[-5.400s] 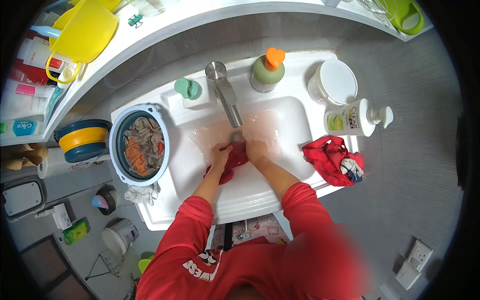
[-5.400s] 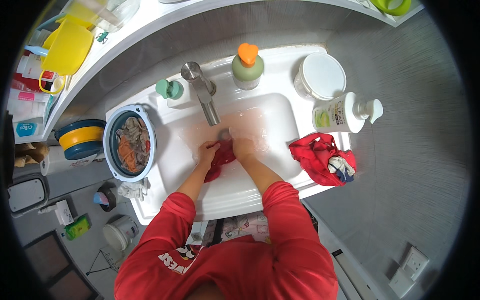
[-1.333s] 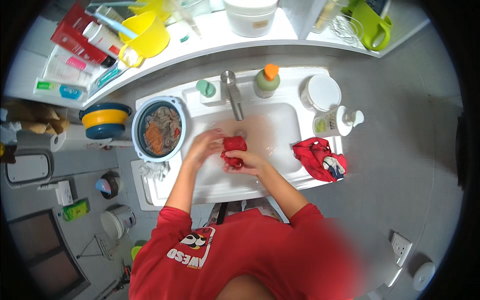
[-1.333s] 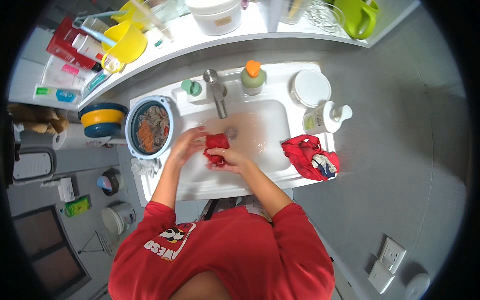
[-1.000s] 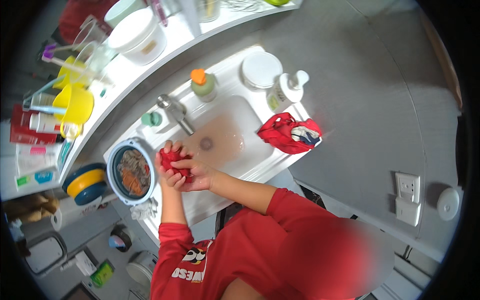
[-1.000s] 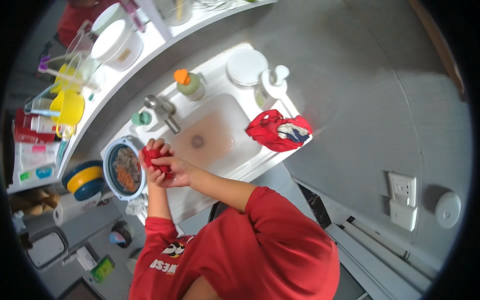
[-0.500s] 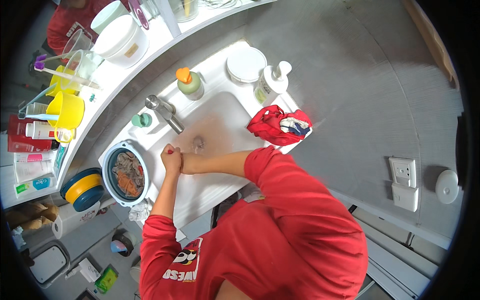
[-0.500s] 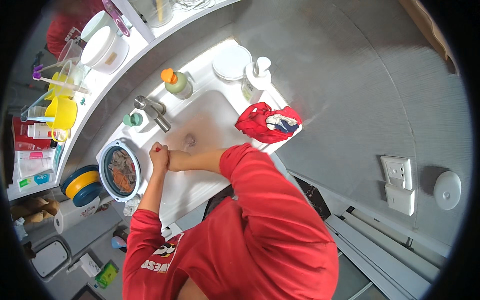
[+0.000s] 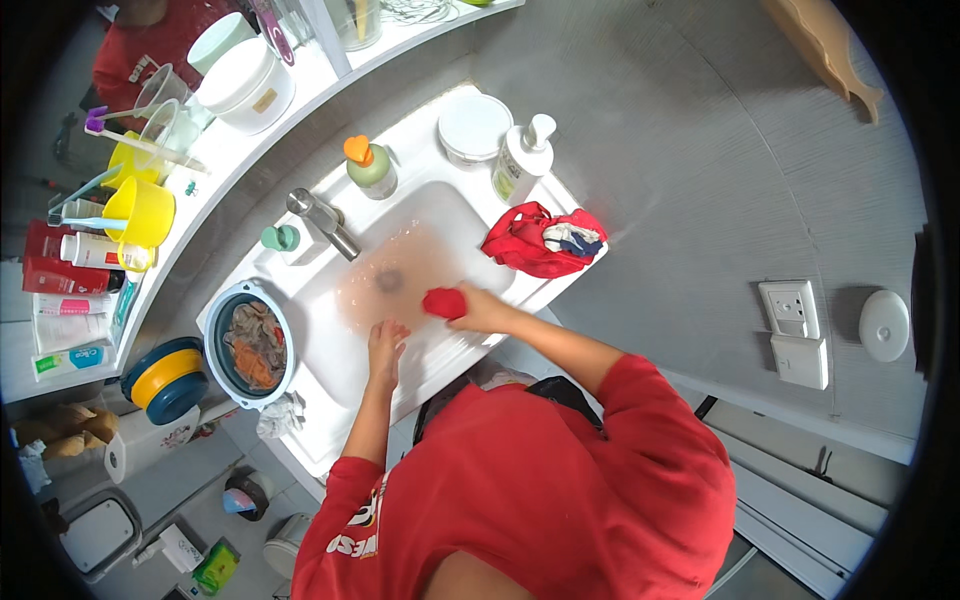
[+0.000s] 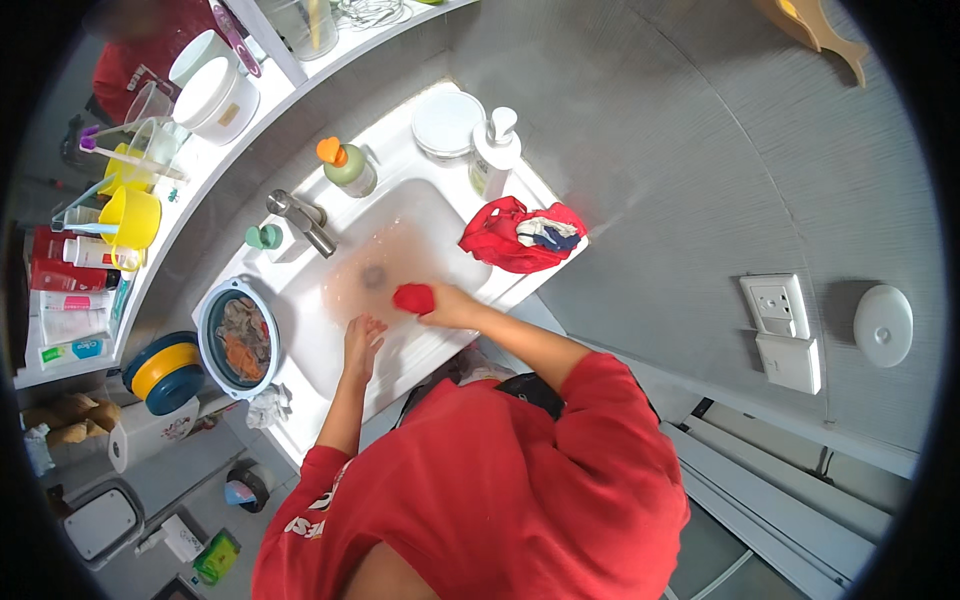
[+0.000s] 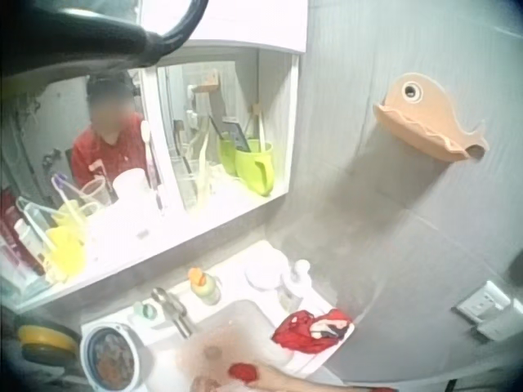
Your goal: The person hand-washes a red cloth and a grey sock in a bathroom sink. They scrub and rinse each item under running water, then wring them out. The person also briefly handles a white plastic container, rinsing it before returning to the sock.
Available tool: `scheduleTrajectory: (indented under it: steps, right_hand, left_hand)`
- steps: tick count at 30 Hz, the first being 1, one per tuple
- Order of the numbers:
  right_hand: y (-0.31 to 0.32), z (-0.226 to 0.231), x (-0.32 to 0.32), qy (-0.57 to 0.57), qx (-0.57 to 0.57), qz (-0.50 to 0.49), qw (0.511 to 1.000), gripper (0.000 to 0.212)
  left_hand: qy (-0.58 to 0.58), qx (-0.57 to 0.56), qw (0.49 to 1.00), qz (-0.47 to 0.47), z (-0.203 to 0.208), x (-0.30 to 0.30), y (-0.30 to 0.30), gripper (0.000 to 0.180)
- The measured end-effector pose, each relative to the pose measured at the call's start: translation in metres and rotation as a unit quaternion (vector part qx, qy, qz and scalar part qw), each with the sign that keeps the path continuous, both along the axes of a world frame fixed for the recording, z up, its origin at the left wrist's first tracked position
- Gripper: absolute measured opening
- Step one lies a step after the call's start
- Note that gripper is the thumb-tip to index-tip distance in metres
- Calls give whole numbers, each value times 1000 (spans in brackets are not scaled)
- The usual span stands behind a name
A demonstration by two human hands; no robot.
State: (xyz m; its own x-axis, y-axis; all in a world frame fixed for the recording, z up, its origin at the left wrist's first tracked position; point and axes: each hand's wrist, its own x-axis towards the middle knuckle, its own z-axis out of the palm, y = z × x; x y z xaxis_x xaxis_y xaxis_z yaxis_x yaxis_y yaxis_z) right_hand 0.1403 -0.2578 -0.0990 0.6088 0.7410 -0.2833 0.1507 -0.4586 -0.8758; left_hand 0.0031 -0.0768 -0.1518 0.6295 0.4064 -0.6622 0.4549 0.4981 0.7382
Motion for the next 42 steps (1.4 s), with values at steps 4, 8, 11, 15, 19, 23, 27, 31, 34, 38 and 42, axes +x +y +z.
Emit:
scheduleTrajectory:
  steps: [4, 8, 11, 15, 19, 23, 27, 31, 34, 38, 42]
  right_hand:
    - [-75, 30, 25, -108, -66, -95, 987, 49]
    - [-108, 32, 41, -279, -184, -127, 934, 54]
    - [-100, 28, 46, -376, -262, -115, 882, 54]
    - [-109, -30, 74, -474, -343, -183, 790, 55]
    - [-73, 19, 55, -373, -374, -161, 834, 76]
    - [-70, 19, 50, -502, -218, -130, 827, 44]
    - [-87, -27, 68, -491, -307, -133, 804, 17]
    - [-71, 7, 66, -450, -286, -120, 837, 23]
    - [-70, 8, 62, -485, -246, -97, 833, 23]
    - [-62, 6, 57, -472, -262, -65, 839, 30]
    - [-48, 23, 30, -440, -143, 46, 885, 51]
  left_hand:
    - [40, -32, 998, 22, 2, -30, 5, 25]
    - [45, -39, 998, 9, -3, -40, 13, 19]
    - [30, -39, 999, 5, 1, -41, 16, 18]
    - [15, -40, 999, 21, 3, -42, 17, 17]
    - [20, -12, 999, 36, 4, -65, 24, 16]
    - [13, 41, 996, 72, 4, -89, 26, 14]
    - [-9, 159, 977, 144, 1, -117, 41, 8]
    - [118, 630, 748, 172, 39, -152, 73, 17]
    - [191, 702, 680, 94, 56, -173, 91, 31]
    - [217, 706, 675, -11, 33, -191, 108, 40]
    - [242, 666, 704, -46, 10, -201, 119, 34]
